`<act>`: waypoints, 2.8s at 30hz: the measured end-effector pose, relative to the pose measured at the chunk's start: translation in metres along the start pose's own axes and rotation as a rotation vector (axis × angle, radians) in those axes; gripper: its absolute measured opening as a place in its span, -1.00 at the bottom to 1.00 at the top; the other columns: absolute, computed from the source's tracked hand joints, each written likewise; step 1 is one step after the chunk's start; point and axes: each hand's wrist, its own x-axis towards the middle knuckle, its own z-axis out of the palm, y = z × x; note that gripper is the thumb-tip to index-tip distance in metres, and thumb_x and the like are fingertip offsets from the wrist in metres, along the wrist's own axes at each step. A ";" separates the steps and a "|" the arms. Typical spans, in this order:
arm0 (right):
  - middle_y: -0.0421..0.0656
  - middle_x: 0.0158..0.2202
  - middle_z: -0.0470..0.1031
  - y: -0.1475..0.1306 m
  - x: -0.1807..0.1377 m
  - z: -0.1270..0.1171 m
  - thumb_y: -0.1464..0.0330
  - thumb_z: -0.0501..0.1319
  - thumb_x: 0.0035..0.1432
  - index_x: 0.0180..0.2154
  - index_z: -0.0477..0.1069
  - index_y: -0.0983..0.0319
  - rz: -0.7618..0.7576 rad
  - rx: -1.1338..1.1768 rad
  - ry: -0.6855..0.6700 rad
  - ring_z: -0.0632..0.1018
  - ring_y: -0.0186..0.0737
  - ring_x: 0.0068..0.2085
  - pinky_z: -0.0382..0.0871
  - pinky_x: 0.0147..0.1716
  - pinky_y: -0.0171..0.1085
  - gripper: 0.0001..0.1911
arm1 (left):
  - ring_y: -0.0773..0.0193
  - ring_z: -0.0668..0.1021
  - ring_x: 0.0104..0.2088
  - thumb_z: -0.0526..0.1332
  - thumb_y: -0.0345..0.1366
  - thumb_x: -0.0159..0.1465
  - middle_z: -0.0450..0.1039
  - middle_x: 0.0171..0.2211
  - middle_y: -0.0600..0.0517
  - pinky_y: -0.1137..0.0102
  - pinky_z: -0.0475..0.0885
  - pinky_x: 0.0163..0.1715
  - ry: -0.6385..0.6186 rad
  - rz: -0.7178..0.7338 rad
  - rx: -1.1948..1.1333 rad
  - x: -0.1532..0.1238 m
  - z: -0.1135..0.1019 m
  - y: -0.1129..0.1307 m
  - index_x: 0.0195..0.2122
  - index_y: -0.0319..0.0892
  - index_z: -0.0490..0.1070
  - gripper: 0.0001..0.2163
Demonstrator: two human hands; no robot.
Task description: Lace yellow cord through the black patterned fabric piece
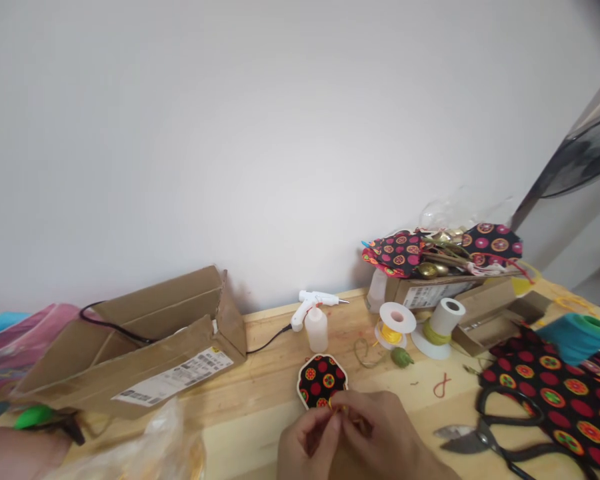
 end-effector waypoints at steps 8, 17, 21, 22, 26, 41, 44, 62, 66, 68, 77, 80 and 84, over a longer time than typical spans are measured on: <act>-0.20 -0.46 0.43 0.000 0.001 -0.006 0.35 0.00 0.10 -0.38 0.40 0.11 -0.226 -0.274 0.076 0.42 -0.35 -0.46 0.18 -0.54 -0.43 -0.80 | 0.14 0.52 -0.44 0.24 -0.12 -0.12 0.55 -0.52 -0.02 0.44 0.41 -0.43 0.021 0.020 0.071 0.002 -0.007 0.003 -0.49 -0.20 0.54 -0.74; -0.20 -0.42 0.37 0.000 0.002 -0.010 0.43 0.06 0.02 -0.50 0.35 0.19 -0.310 -0.263 0.131 0.36 -0.38 -0.43 0.15 -0.52 -0.44 -0.86 | 0.21 0.50 -0.55 0.28 -0.21 -0.16 0.53 -0.62 0.00 0.49 0.39 -0.55 0.109 0.021 0.023 0.002 -0.006 0.004 -0.58 -0.22 0.52 -0.81; -0.19 -0.42 0.36 -0.002 0.003 -0.012 0.45 0.08 0.00 -0.50 0.36 0.20 -0.320 -0.260 0.124 0.34 -0.38 -0.42 0.13 -0.51 -0.44 -0.88 | 0.24 0.50 -0.57 0.30 -0.26 -0.20 0.52 -0.62 0.01 0.52 0.39 -0.58 0.128 0.032 -0.034 0.002 -0.005 0.005 -0.61 -0.22 0.51 -0.85; -0.20 -0.43 0.36 -0.003 0.004 -0.013 0.45 0.08 -0.01 -0.50 0.36 0.20 -0.322 -0.263 0.120 0.34 -0.38 -0.42 0.13 -0.51 -0.44 -0.88 | 0.25 0.50 -0.57 0.30 -0.27 -0.20 0.52 -0.62 0.02 0.53 0.39 -0.58 0.126 0.038 -0.061 0.002 -0.004 0.005 -0.62 -0.22 0.50 -0.87; -0.20 -0.42 0.36 -0.002 0.004 -0.013 0.44 0.08 0.00 -0.48 0.37 0.19 -0.303 -0.279 0.084 0.33 -0.37 -0.41 0.13 -0.49 -0.43 -0.88 | 0.30 0.50 -0.56 0.30 -0.33 -0.20 0.51 -0.63 0.05 0.58 0.39 -0.54 0.127 0.073 -0.102 0.002 -0.005 0.006 -0.62 -0.21 0.48 -0.91; -0.17 -0.36 0.36 -0.011 0.003 -0.019 0.44 0.06 0.03 -0.46 0.42 0.20 -0.226 -0.162 -0.007 0.36 -0.32 -0.33 0.20 -0.37 -0.38 -0.83 | 0.27 0.53 -0.49 0.27 -0.34 -0.13 0.51 -0.53 -0.01 0.53 0.42 -0.45 0.122 0.207 -0.067 0.002 -0.004 -0.012 -0.43 -0.22 0.42 -0.81; -0.18 -0.36 0.35 -0.008 0.003 -0.016 0.45 0.06 0.03 -0.47 0.40 0.20 -0.227 -0.133 -0.001 0.36 -0.32 -0.33 0.20 -0.37 -0.38 -0.84 | 0.28 0.53 -0.50 0.28 -0.34 -0.13 0.51 -0.56 0.01 0.53 0.43 -0.47 0.121 0.150 -0.095 0.000 -0.004 -0.005 -0.44 -0.22 0.42 -0.81; -0.26 -0.58 0.12 -0.017 -0.004 -0.070 0.17 -0.14 0.14 -0.60 0.16 0.25 -0.016 0.404 -0.261 0.21 -0.38 -0.51 0.15 -0.49 -0.36 -0.60 | 0.21 0.53 -0.52 0.29 -0.32 -0.18 0.52 -0.59 -0.01 0.48 0.43 -0.50 0.154 0.121 0.048 -0.001 -0.005 -0.002 -0.60 -0.23 0.47 -0.89; -0.22 -0.64 0.11 -0.015 -0.022 -0.123 0.07 -0.12 0.08 -0.75 0.08 0.23 -0.098 0.421 -0.122 0.23 -0.33 -0.55 0.14 -0.54 -0.31 -0.49 | 0.21 0.54 -0.50 0.32 -0.29 -0.20 0.53 -0.58 -0.01 0.48 0.43 -0.48 0.143 0.089 -0.037 0.003 -0.010 -0.001 -0.59 -0.23 0.46 -0.85; -0.18 -0.60 0.21 -0.014 -0.027 -0.134 0.17 -0.09 0.11 -0.71 0.22 0.23 -0.075 0.233 -0.040 0.30 -0.30 -0.51 0.19 -0.48 -0.28 -0.54 | 0.21 0.54 -0.48 0.32 -0.28 -0.20 0.53 -0.57 -0.01 0.48 0.42 -0.47 0.093 0.064 -0.050 0.004 -0.011 0.001 -0.58 -0.23 0.46 -0.84; -0.15 -0.44 0.46 -0.011 0.001 -0.028 0.36 0.26 -0.18 -0.38 0.42 0.18 -0.191 -0.383 -0.049 0.39 -0.18 -0.37 0.17 -0.30 -0.19 -0.80 | 0.21 0.52 -0.47 0.30 -0.24 -0.17 0.51 -0.56 -0.01 0.46 0.41 -0.46 -0.037 0.056 0.006 0.000 -0.008 0.010 -0.57 -0.23 0.45 -0.82; -0.20 -0.60 0.45 -0.010 0.011 -0.030 0.45 0.20 -0.09 -0.55 0.44 0.18 -0.220 -0.418 -0.098 0.38 -0.28 -0.49 0.13 -0.32 -0.22 -0.92 | 0.29 0.49 -0.52 0.29 -0.21 -0.16 0.48 -0.60 0.03 0.52 0.37 -0.51 -0.046 0.062 0.036 -0.001 -0.008 0.009 -0.59 -0.24 0.44 -0.81; -0.20 -0.59 0.45 -0.009 0.015 -0.047 0.44 0.17 -0.05 -0.53 0.45 0.20 -0.264 -0.309 -0.054 0.38 -0.29 -0.49 0.14 -0.42 -0.29 -0.89 | 0.43 0.32 -0.76 0.25 -0.15 -0.10 0.27 -0.84 0.16 0.60 0.17 -0.76 -0.029 0.069 0.128 0.001 -0.006 0.007 -0.57 -0.27 0.44 -0.76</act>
